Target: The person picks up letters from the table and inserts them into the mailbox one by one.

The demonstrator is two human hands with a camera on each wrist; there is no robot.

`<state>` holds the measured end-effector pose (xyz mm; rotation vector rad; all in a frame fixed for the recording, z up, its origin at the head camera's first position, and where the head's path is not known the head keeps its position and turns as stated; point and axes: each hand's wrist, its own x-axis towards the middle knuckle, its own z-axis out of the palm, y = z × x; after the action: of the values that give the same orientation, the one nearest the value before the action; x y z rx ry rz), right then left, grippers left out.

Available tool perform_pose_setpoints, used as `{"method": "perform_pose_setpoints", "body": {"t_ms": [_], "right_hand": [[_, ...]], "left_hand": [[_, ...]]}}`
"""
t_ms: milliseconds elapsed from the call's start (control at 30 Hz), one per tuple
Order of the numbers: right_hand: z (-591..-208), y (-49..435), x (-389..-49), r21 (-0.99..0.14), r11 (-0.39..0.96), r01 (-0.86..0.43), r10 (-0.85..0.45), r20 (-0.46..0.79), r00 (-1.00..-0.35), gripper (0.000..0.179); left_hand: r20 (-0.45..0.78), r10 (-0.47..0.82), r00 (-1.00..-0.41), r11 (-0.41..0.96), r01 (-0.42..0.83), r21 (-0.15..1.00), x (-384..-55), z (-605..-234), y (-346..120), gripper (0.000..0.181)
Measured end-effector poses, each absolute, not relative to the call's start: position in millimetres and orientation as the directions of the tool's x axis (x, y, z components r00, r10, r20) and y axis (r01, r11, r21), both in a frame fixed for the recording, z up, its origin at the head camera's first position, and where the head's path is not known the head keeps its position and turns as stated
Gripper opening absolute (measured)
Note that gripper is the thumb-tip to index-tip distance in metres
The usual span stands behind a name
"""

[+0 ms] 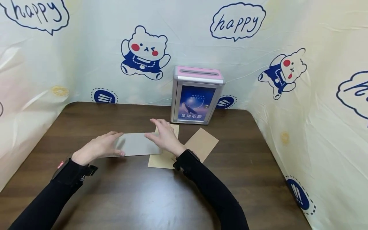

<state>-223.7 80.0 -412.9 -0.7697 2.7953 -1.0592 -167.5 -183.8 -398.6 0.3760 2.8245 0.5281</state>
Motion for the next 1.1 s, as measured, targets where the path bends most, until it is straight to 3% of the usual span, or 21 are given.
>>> {"method": "perform_pose_setpoints", "body": {"t_ms": [333,667,1100], "right_hand": [[-439,62,-220,-0.483,0.748,-0.455,-0.54,-0.045,-0.841,0.095],[-446,51,-230,-0.315,0.835,-0.45,-0.519,-0.184,-0.835,0.12],[-449,49,-242,-0.277,0.858,-0.432,-0.495,-0.231,-0.837,0.123]], "left_hand": [[-0.273,0.251,-0.929,0.92,0.141,0.366,-154,-418,-199,0.089],[-0.243,0.218,-0.945,0.929,0.124,0.35,-155,-428,-199,0.071],[-0.151,0.237,-0.96,0.927,0.177,0.33,-153,-435,-199,0.056]]}}
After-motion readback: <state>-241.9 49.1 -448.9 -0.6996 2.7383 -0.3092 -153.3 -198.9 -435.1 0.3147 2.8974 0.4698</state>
